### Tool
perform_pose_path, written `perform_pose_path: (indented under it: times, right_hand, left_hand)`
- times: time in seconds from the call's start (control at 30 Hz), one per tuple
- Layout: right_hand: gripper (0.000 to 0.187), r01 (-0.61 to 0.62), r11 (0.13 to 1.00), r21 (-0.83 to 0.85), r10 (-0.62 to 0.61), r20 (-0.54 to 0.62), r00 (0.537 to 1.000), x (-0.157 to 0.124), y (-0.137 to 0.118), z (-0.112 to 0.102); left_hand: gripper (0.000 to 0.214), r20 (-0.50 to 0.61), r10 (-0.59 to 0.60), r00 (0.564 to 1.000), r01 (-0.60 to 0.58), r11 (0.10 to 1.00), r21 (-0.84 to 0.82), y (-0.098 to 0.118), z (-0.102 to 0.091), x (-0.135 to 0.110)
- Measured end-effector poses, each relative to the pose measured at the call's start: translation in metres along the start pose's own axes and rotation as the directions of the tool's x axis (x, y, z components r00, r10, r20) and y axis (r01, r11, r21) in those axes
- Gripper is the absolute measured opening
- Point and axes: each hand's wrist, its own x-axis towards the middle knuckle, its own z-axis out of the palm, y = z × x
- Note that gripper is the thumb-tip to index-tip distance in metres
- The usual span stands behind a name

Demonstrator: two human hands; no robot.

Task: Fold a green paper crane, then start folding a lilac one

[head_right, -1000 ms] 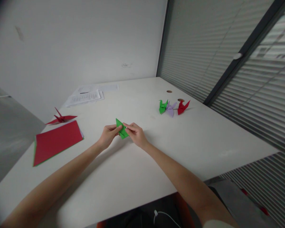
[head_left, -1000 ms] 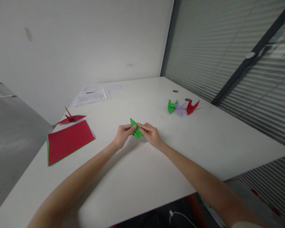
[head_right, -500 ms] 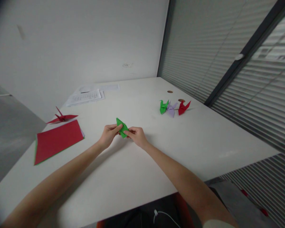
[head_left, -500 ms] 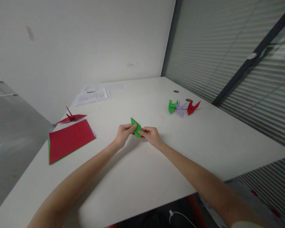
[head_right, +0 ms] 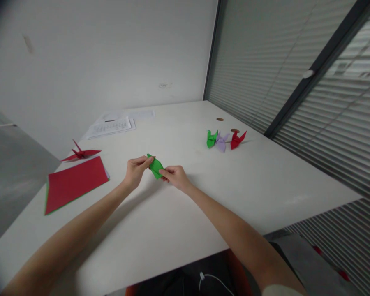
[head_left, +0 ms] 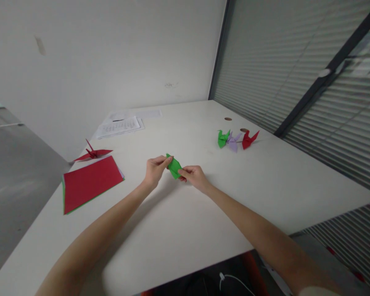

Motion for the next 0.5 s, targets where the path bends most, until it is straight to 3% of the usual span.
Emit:
perform_pose_path:
  times: [0.13, 0.4, 0.5]
  right_hand:
    - [0.055, -0.002, 0.997, -0.079, 0.004, 0.024, 1.000, 0.0007, 0.0045, -0.0022]
    - [0.052, 0.116, 0.978, -0.172, -0.117, 0.004, 0.993, -0.0034, -0.0003, -0.0020]
    - [0.053, 0.138, 0.977, -0.164, -0.146, -0.039, 0.989, -0.0026, 0.0009, -0.0023]
  left_hand:
    - [0.032, -0.015, -0.016, 1.000, 0.017, 1.000, 0.004, -0.0011, -0.0006, -0.0002]
    - [0.030, -0.053, -0.107, 0.993, 0.103, 0.992, -0.072, -0.0027, 0.0022, 0.0012]
    - [0.035, 0.042, -0.198, 0.979, 0.202, 0.968, -0.150, -0.0004, 0.0065, -0.0044]
